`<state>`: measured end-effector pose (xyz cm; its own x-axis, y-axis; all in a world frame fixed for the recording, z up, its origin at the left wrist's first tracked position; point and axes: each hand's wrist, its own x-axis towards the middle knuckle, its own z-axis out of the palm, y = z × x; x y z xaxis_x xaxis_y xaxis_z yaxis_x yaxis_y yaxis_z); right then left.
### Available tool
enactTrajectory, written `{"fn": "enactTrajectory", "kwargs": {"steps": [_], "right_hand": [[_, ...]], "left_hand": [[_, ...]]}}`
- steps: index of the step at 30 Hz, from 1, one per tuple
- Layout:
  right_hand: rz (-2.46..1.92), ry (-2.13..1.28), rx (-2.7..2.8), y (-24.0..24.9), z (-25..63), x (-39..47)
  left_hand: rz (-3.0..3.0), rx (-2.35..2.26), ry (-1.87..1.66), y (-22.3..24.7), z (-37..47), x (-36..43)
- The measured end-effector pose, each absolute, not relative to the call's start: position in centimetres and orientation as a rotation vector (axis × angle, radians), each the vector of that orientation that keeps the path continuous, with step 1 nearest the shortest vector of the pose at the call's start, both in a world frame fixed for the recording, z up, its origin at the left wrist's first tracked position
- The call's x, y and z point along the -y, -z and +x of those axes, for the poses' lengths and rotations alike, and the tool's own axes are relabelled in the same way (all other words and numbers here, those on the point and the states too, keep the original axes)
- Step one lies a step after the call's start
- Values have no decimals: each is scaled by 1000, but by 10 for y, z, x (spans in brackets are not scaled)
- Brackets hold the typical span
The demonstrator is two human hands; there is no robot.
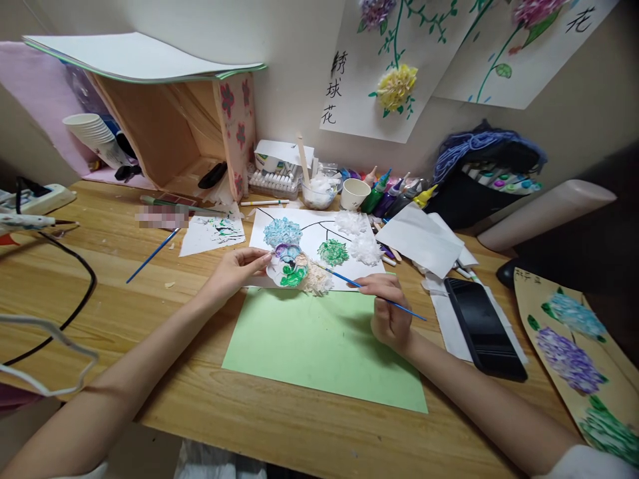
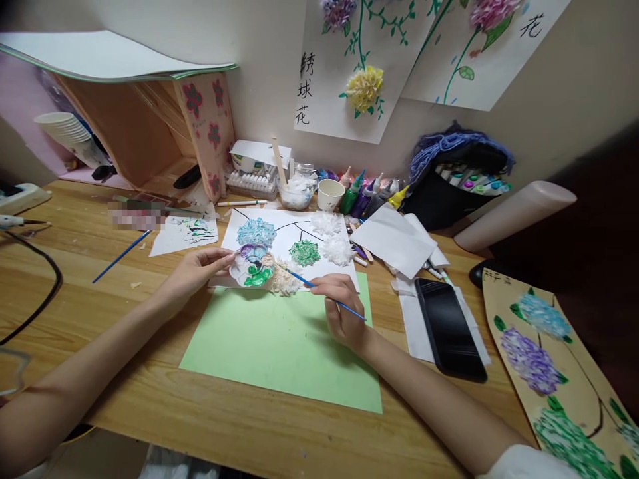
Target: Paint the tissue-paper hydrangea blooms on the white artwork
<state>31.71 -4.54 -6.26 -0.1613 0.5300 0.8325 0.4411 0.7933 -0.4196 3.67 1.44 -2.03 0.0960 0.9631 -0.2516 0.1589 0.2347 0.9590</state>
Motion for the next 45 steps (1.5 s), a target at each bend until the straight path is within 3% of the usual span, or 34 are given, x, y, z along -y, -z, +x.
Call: {"fn": "enactTrajectory", "kwargs": {"steps": [6,35,45], "right_hand": [[-722,-120,1603,68,320,43],[-733,-135,1796,66,317,40],[-838,-238,1394,66,315,34]], "left_hand": [[1195,-1375,-905,22,33,-17],[1197,-1334,-978,25,29,-21],[1206,-1281,-1019,28,31,-21]]}}
